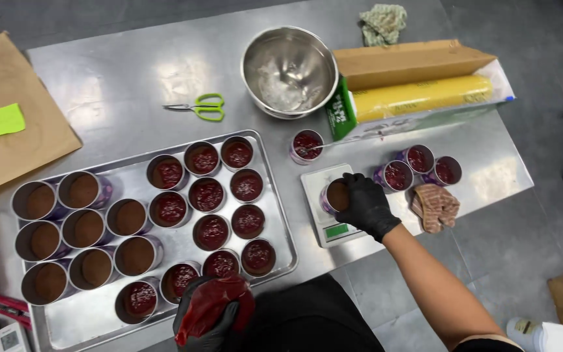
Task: Piping red jam or fruit filling into cylindrical cake containers on a scale to measure weight.
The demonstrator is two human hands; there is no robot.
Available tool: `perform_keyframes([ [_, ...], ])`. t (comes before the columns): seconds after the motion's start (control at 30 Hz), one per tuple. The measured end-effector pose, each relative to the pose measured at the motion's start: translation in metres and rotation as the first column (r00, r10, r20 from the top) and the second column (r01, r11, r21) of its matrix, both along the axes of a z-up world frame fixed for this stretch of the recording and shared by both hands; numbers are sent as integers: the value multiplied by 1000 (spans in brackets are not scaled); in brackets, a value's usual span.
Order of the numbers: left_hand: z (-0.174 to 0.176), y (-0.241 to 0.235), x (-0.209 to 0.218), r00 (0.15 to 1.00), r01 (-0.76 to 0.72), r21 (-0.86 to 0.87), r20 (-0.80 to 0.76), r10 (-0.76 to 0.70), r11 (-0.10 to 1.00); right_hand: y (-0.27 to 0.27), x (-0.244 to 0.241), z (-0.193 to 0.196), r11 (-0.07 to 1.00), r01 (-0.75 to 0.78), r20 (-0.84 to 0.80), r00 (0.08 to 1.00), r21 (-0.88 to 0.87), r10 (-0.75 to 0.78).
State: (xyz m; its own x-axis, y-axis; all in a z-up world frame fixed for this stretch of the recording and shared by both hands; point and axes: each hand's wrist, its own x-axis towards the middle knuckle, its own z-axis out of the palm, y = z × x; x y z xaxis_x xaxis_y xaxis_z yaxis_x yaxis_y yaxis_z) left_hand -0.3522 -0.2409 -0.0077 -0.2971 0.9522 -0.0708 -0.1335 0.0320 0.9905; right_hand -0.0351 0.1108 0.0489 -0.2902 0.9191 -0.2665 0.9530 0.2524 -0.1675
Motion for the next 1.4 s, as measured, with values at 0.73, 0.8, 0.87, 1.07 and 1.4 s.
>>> perform_keyframes([
  [0.73,34,129,196,989,-80,-344,-148,30,936,-62,137,-122,930,283,-388,850,-236,-357],
  [0.8,35,128,201,988,-95,-467,-155,25,879,-60,135,-114,931,270,-378,858,-245,-348],
  [0.87,48,133,204,980,-88,-252,-196,38,964,-58,132,-105,919,272,-329,872,-286,-361],
  [1.07,63,141,193,1000,23,-296,-13,-28,955,-61,124,-99,896,325,-309,856,-302,-414],
  [1.4,80,201,166,933,355,-320,183,-310,878,-84,98,-6,913,5,-825,426,-407,-371],
])
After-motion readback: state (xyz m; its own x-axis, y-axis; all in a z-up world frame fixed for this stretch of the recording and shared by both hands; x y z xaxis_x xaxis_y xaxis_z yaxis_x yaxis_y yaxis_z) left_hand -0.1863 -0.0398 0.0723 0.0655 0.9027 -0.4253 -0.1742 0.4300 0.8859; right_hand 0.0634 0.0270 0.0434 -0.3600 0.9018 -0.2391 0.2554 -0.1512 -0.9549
